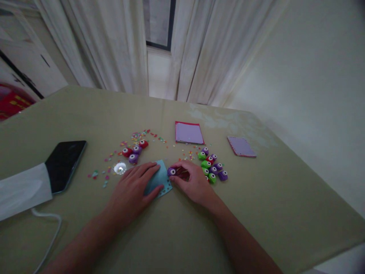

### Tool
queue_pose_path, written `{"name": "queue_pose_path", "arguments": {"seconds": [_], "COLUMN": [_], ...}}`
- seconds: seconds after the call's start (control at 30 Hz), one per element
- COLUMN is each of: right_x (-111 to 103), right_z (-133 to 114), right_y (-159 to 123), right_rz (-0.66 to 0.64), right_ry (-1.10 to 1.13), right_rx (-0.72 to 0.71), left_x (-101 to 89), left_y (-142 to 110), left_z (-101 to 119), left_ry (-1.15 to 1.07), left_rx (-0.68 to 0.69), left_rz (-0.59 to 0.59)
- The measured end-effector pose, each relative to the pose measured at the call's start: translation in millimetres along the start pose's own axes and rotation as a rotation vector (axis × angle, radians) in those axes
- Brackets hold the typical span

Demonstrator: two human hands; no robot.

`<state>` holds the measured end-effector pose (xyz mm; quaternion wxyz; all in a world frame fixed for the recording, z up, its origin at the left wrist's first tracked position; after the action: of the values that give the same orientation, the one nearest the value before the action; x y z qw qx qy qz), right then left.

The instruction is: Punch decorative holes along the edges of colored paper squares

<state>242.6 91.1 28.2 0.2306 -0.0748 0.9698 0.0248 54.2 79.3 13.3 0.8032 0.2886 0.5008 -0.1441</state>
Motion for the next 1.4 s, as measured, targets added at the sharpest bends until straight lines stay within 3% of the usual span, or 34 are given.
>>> {"name": "queue_pose_path", "arguments": {"seconds": [0.8, 1.1, 1.4], "right_x": [3, 4, 8], "right_z": [-8, -6, -4], "right_y": [0, 0, 1], "right_rz": [-0.118, -0.105, -0.074], "right_ry": [-0.13, -0.12, -0.075], "right_rx": [-0.119, -0.124, -0.128], "left_x": [5.2, 4.4, 6.7], "left_y": [-2, -3, -3], "left_z": [-1, -3, 4], "left_ry": [0.093, 0.095, 0.106], "left_rx": [-0.001, -0.02, 0.066], "left_rz": [-0.012, 0.014, -0.004]}}
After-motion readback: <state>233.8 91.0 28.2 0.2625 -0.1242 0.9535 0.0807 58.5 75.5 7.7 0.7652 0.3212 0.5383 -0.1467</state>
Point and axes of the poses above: each hand's wrist, its own y-axis towards the middle knuckle, its own x-axis out of the palm, z = x × y, the point moved 8 cm from there along y, towards the middle knuckle, and after that the axes turned 4 degrees about x, right-handed, at the moved point
